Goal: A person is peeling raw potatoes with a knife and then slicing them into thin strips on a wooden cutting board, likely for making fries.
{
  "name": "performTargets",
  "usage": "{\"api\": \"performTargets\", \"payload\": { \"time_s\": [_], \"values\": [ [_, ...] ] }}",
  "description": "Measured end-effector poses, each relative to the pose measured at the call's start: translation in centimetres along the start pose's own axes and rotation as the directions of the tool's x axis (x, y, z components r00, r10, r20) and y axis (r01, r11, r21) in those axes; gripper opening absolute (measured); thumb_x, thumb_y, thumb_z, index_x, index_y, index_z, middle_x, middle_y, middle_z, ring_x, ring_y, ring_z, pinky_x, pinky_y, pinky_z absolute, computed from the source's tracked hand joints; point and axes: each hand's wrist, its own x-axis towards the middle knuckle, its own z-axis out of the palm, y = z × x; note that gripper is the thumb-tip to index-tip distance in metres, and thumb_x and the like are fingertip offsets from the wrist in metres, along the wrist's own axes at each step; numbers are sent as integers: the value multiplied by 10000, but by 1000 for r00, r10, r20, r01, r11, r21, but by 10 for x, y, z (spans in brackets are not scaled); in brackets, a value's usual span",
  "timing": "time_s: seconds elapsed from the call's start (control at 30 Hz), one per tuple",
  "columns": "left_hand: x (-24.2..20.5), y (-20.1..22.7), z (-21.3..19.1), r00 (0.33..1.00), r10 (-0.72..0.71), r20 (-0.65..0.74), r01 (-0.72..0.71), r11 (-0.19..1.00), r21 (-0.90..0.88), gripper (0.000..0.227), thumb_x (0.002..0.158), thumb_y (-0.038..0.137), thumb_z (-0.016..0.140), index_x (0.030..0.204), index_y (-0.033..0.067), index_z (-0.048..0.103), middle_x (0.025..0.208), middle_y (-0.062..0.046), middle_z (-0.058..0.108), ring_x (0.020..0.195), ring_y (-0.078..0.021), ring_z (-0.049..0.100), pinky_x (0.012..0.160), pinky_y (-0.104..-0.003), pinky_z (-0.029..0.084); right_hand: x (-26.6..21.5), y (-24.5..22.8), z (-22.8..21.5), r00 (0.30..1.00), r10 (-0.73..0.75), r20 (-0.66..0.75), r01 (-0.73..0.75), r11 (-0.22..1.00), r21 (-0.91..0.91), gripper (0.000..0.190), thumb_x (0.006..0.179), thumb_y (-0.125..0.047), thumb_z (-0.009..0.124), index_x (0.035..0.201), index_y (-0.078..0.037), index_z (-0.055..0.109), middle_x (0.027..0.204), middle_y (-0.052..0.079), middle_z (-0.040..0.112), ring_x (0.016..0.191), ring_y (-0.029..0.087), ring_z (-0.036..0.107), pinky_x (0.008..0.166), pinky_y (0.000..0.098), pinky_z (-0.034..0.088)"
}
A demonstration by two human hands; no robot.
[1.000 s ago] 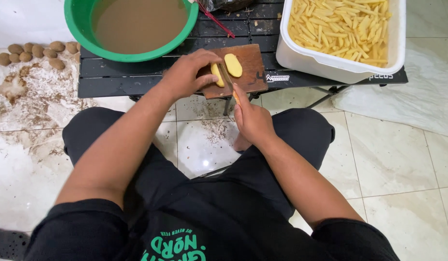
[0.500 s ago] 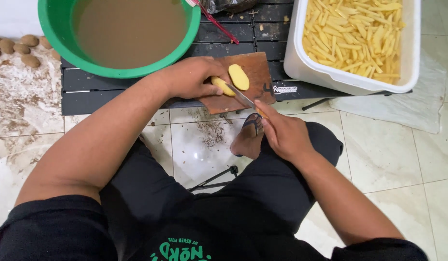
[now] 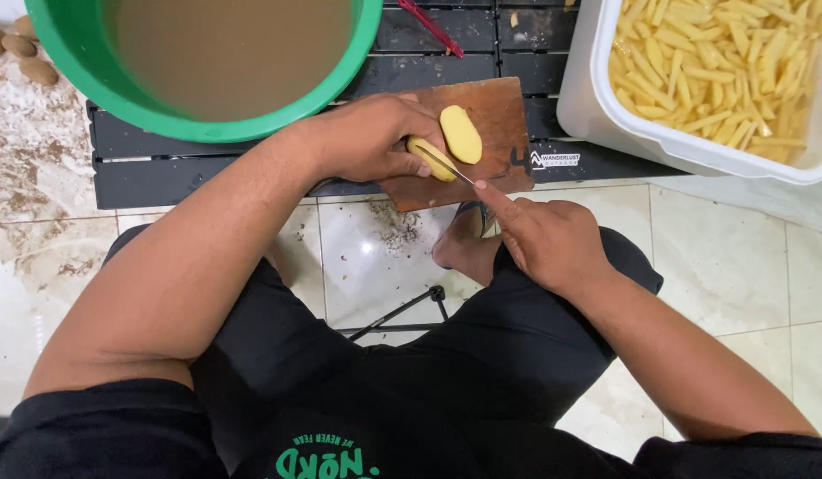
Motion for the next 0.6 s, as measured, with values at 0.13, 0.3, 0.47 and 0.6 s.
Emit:
{"api": "performTargets", "payload": {
  "time_s": [0.13,0.3,0.47,0.6],
  "values": [
    [2,-2,-1,1000,5,15,-5,1000,15,251,893,230,813,1137,194,766,992,-77,735,996,-349,646,899,-480,535,3,-1,-5,1000,-1,12,1,1000,-20,525,1021,-125,509,1545,-126,540,684,10,577,550,207,602,522,330,517],
    [2,7,-6,999,-22,29,22,1000,6,242,898,215,812,1133,176,770,990,-83,739,983,-347,650,891,-472,536,1,1,-4,999,-36,-3,36,996,-84,472,1010,-111,532,1474,-110,619,675,19,571,550,199,591,522,316,516],
    [3,13,-6,1000,21,2,-21,1000,0,195,888,198,820,1063,127,771,930,-99,733,945,-363,648,890,-487,521,-3,0,-3,999,-18,44,22,996,-81,562,990,-93,544,1548,-153,524,662,1,572,518,168,593,525,285,523],
    [2,14,-8,999,36,-10,-36,999,-3,194,885,201,821,1050,117,765,936,-94,736,957,-362,651,894,-491,515,-5,-1,-3,999,0,39,2,999,-39,550,995,-83,547,1540,-149,529,676,14,592,526,182,616,535,295,535]
  ]
}}
